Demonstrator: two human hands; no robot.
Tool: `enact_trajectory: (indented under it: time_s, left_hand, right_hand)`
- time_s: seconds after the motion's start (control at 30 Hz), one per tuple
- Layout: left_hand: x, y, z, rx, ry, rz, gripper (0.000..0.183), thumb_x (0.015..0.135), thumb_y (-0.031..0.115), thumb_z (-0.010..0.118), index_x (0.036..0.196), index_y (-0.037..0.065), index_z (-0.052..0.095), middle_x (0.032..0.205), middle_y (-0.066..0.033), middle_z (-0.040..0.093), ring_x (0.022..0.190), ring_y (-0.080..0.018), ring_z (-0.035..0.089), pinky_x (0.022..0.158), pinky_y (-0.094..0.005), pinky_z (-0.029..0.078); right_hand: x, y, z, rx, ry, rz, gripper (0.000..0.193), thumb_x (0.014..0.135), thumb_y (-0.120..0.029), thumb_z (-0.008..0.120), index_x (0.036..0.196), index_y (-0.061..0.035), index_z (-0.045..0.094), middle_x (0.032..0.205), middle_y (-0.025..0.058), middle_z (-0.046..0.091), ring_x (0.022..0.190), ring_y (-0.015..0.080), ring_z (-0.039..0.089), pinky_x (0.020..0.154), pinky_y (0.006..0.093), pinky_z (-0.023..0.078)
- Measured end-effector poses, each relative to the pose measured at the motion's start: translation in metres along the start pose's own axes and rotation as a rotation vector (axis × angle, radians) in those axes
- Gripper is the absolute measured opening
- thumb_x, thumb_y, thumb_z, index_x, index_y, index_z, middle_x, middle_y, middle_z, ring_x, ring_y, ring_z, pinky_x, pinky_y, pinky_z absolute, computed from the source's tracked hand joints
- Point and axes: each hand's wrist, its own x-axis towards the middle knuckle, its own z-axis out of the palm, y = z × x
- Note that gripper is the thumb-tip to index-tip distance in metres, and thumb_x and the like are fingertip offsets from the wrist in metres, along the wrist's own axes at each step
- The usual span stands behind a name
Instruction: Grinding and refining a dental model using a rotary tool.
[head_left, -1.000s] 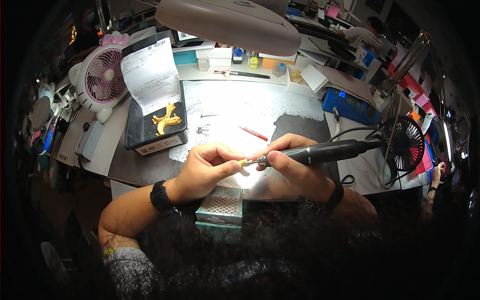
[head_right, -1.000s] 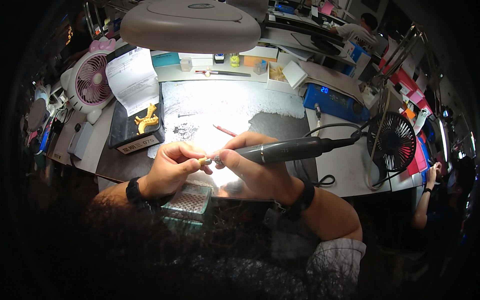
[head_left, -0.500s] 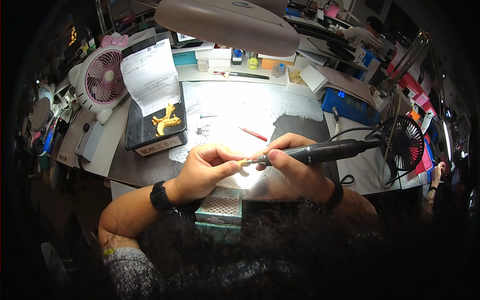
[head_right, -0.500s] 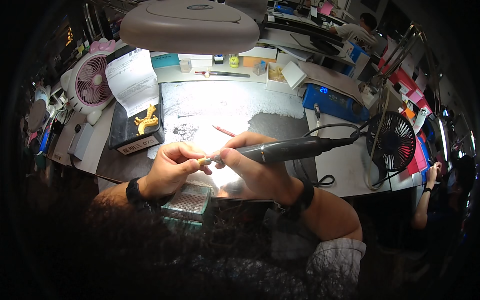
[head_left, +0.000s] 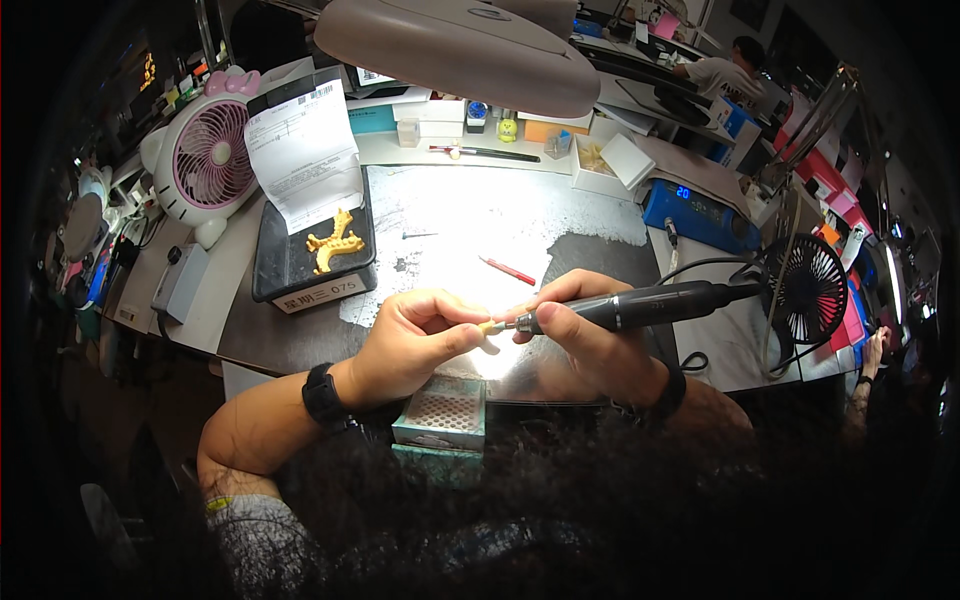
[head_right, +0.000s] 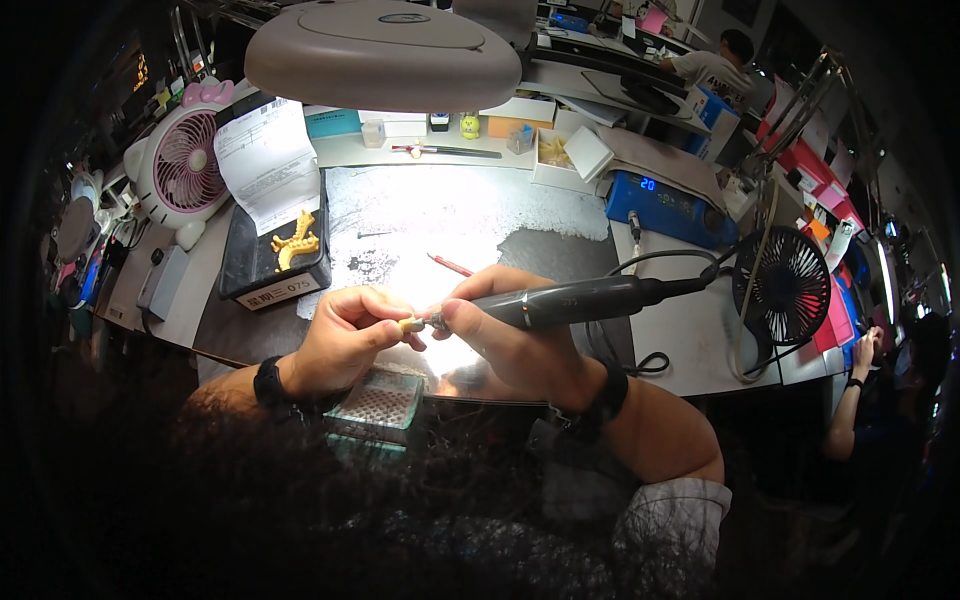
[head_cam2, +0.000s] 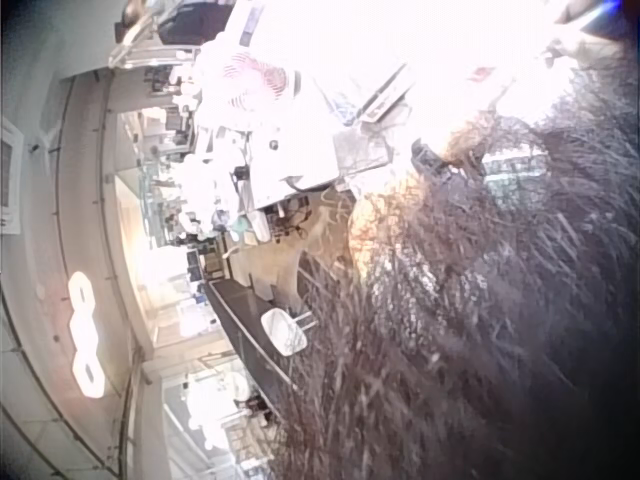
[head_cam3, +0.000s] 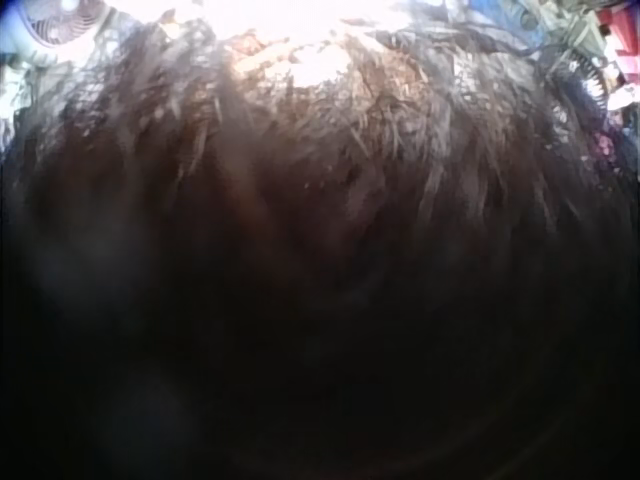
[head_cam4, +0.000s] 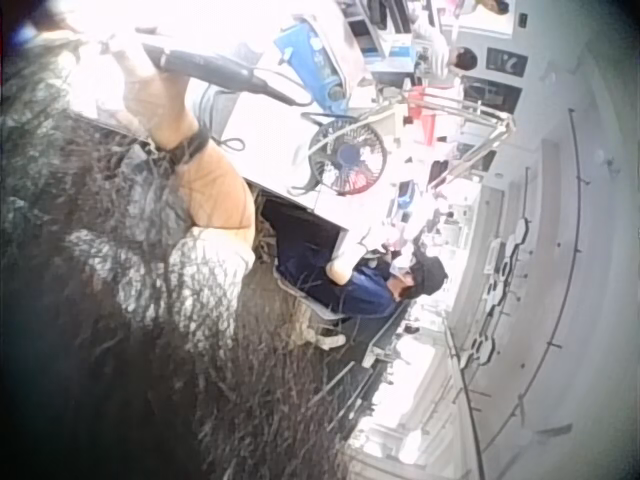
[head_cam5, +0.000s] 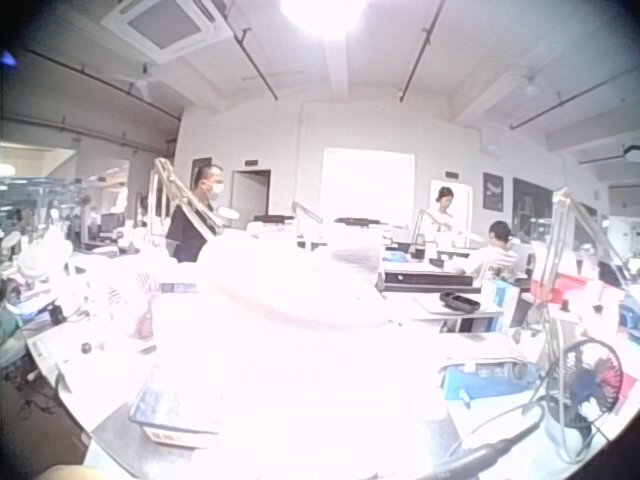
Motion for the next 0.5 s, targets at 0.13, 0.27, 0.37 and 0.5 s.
enact_trajectory:
  time_s: [0.13,0.27,0.37,0.5]
  left_hand:
    - [-0.0003,-0.0014,-0.0012,-0.002,0.000,0.006,0.015,0.095,0.002,0.067,0.107,-0.005,0.064,0.108,-0.0140,0.069,0.099,-0.0209,0.069,0.089,-0.0350,0.057]
    - [-0.0007,0.0002,-0.0009,0.016,0.008,-0.032,0.016,0.095,0.004,0.067,0.109,-0.005,0.064,0.109,-0.0141,0.069,0.098,-0.0207,0.069,0.088,-0.0349,0.057]
    - [-0.0008,-0.0002,-0.0013,0.003,0.012,0.001,0.017,0.095,0.005,0.066,0.110,-0.004,0.065,0.109,-0.0139,0.070,0.098,-0.0207,0.069,0.088,-0.0349,0.057]
    - [0.0005,-0.0007,-0.0018,-0.008,-0.019,0.022,0.015,0.095,0.003,0.066,0.109,-0.003,0.065,0.107,-0.0132,0.070,0.098,-0.0209,0.069,0.088,-0.0358,0.058]
  right_hand:
    - [0.0003,0.0005,-0.0017,-0.108,-0.018,-0.015,0.008,0.096,-0.004,0.062,0.098,0.0043,0.063,0.091,0.0117,0.071,0.086,0.0151,0.067,0.082,0.0318,0.056]
    - [0.0027,0.0011,-0.0025,-0.061,-0.039,-0.040,0.008,0.096,-0.003,0.061,0.098,0.0041,0.063,0.091,0.0120,0.071,0.085,0.0149,0.067,0.089,0.0339,0.055]
    - [0.0019,0.0030,-0.0007,-0.002,-0.022,-0.026,0.007,0.096,-0.003,0.061,0.098,0.0038,0.062,0.092,0.0128,0.071,0.086,0.0151,0.067,0.098,0.0376,0.050]
    - [0.0004,-0.0014,0.0011,0.007,0.006,0.014,0.007,0.096,-0.003,0.060,0.098,0.0036,0.062,0.093,0.0131,0.071,0.087,0.0154,0.067,0.102,0.0395,0.048]
